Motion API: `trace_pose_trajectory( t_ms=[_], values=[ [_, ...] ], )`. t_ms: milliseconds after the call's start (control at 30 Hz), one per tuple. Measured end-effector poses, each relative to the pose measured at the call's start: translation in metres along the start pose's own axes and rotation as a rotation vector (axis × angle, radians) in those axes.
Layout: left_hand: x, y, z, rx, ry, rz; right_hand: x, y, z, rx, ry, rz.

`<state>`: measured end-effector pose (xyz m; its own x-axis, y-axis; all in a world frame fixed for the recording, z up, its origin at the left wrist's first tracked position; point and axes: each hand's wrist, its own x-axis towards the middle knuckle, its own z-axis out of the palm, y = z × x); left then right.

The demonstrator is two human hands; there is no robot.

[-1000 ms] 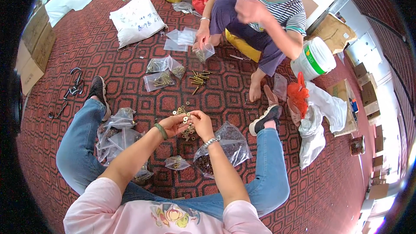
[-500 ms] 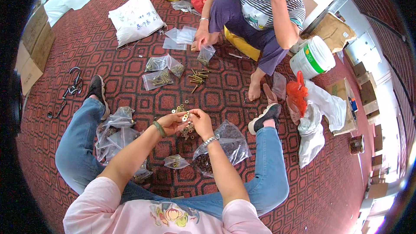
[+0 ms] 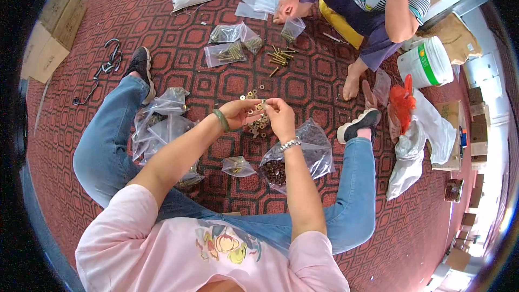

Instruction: Sorting and packaging small gold-colored decorative metal pieces into individual plastic bags.

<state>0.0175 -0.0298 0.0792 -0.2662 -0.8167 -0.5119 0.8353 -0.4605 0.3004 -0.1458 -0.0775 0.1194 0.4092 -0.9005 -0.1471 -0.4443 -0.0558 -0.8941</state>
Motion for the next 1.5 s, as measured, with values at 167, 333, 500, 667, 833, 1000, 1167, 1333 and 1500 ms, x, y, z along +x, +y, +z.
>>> trace_pose_trajectory(
  t_ms=[167,333,500,667,833,1000,1167,1333,1500],
  values=[
    [0.004,0.001,-0.006,-0.025,0.047,0.000,-0.005,-0.002,0.011,-0.072,-0.032,-0.059],
    [0.009,0.002,-0.009,-0.065,0.112,-0.035,0.015,0.031,0.004,-0.090,0.098,-0.168],
    [0.013,0.003,-0.013,-0.090,0.156,-0.055,-0.003,0.096,0.001,-0.532,-0.079,0.026],
    [0.016,0.002,-0.019,-0.086,0.155,-0.038,-0.013,0.089,0.013,-0.595,-0.216,0.144],
    [0.017,-0.001,-0.021,-0.073,0.124,-0.035,-0.022,0.094,0.021,-0.668,-0.177,0.042],
    [0.022,-0.001,-0.032,-0.026,0.110,-0.053,-0.023,0.099,0.035,-0.740,-0.129,-0.014],
    [0.021,-0.005,-0.035,0.004,0.190,-0.030,-0.022,0.098,0.039,-0.567,-0.036,0.044],
    [0.019,-0.008,-0.036,-0.001,0.212,-0.014,-0.024,0.101,0.041,-0.480,0.036,-0.002],
    [0.020,-0.021,-0.044,-0.006,0.212,-0.035,-0.024,0.102,0.043,-0.554,0.069,-0.116]
  ],
)
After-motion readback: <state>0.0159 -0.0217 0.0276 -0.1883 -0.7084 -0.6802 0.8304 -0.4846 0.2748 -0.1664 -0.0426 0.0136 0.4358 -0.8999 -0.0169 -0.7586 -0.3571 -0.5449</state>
